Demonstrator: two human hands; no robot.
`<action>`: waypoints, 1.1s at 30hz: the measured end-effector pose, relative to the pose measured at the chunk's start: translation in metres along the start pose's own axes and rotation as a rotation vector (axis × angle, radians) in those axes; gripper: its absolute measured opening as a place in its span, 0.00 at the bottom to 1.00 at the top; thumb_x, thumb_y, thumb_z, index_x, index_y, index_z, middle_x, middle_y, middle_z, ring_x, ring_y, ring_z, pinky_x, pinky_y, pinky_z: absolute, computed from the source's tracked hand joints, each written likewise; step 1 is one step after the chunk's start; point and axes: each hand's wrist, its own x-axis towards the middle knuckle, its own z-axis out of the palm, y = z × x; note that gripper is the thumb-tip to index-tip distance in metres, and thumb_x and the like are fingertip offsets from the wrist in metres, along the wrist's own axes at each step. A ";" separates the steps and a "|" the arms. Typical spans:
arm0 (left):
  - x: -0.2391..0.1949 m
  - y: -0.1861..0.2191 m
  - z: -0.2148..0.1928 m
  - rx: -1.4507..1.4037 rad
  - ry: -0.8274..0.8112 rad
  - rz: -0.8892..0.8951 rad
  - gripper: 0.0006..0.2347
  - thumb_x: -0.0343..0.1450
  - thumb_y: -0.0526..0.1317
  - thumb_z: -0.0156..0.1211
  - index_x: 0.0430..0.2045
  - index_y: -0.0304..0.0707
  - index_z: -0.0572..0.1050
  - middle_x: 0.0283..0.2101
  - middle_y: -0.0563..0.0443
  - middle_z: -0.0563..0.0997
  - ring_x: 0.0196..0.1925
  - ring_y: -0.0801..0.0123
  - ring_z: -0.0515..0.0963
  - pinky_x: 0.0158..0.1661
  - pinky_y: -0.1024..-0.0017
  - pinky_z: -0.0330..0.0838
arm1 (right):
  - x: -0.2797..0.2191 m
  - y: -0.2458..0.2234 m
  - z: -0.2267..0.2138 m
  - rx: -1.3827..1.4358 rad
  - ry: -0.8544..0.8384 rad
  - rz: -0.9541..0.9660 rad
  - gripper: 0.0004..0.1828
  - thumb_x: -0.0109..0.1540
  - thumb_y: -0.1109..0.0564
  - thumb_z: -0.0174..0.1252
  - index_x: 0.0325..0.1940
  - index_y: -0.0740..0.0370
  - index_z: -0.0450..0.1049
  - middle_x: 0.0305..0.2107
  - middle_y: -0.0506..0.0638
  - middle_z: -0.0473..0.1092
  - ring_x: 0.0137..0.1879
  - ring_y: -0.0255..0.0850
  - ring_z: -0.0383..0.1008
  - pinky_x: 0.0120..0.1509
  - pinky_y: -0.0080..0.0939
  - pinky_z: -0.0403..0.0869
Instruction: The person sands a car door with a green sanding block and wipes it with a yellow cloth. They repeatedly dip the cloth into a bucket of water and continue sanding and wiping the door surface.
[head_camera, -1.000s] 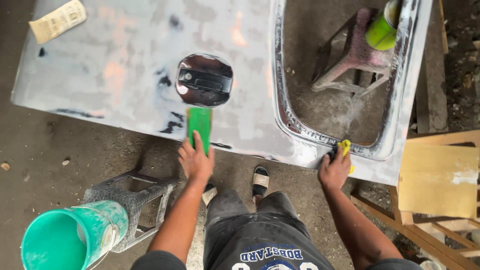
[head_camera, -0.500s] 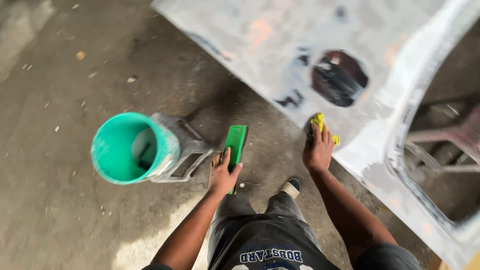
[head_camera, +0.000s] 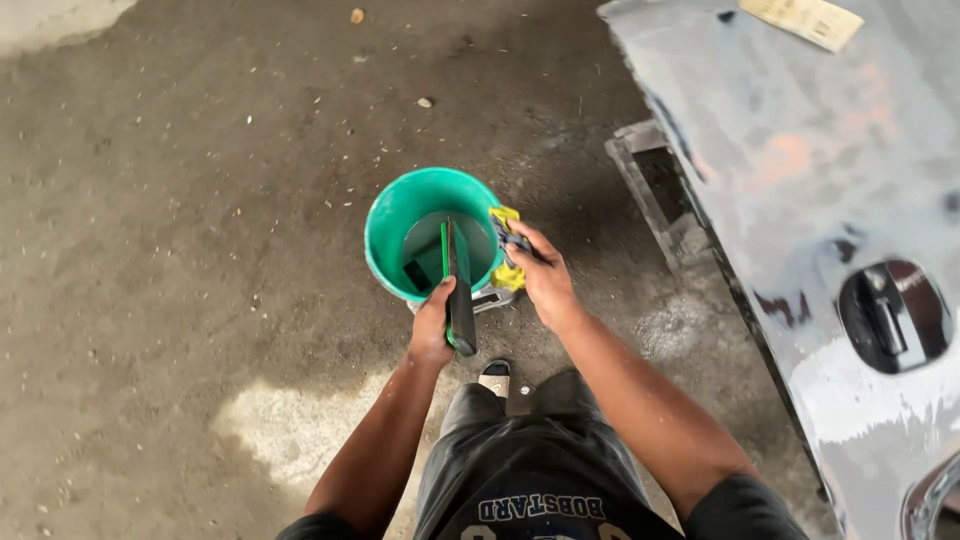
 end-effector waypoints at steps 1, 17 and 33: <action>0.001 0.006 -0.003 -0.019 0.013 0.007 0.11 0.70 0.46 0.65 0.39 0.41 0.79 0.30 0.56 0.80 0.29 0.71 0.77 0.29 0.69 0.70 | 0.003 -0.011 0.013 -0.009 -0.020 0.010 0.20 0.66 0.61 0.62 0.63 0.58 0.77 0.57 0.47 0.74 0.60 0.34 0.72 0.64 0.34 0.70; 0.039 0.039 0.011 -0.078 0.017 -0.132 0.14 0.72 0.48 0.59 0.43 0.38 0.78 0.37 0.51 0.83 0.36 0.66 0.81 0.37 0.66 0.75 | 0.029 0.041 0.011 -0.437 -0.202 0.685 0.29 0.61 0.41 0.63 0.64 0.47 0.70 0.52 0.45 0.75 0.53 0.38 0.76 0.50 0.42 0.73; 0.130 0.096 -0.050 0.875 -0.102 -0.275 0.21 0.72 0.52 0.60 0.54 0.39 0.78 0.40 0.49 0.80 0.32 0.70 0.78 0.31 0.67 0.73 | 0.067 0.114 0.065 -0.400 0.213 0.584 0.49 0.51 0.45 0.74 0.70 0.66 0.61 0.52 0.60 0.75 0.54 0.48 0.79 0.55 0.45 0.77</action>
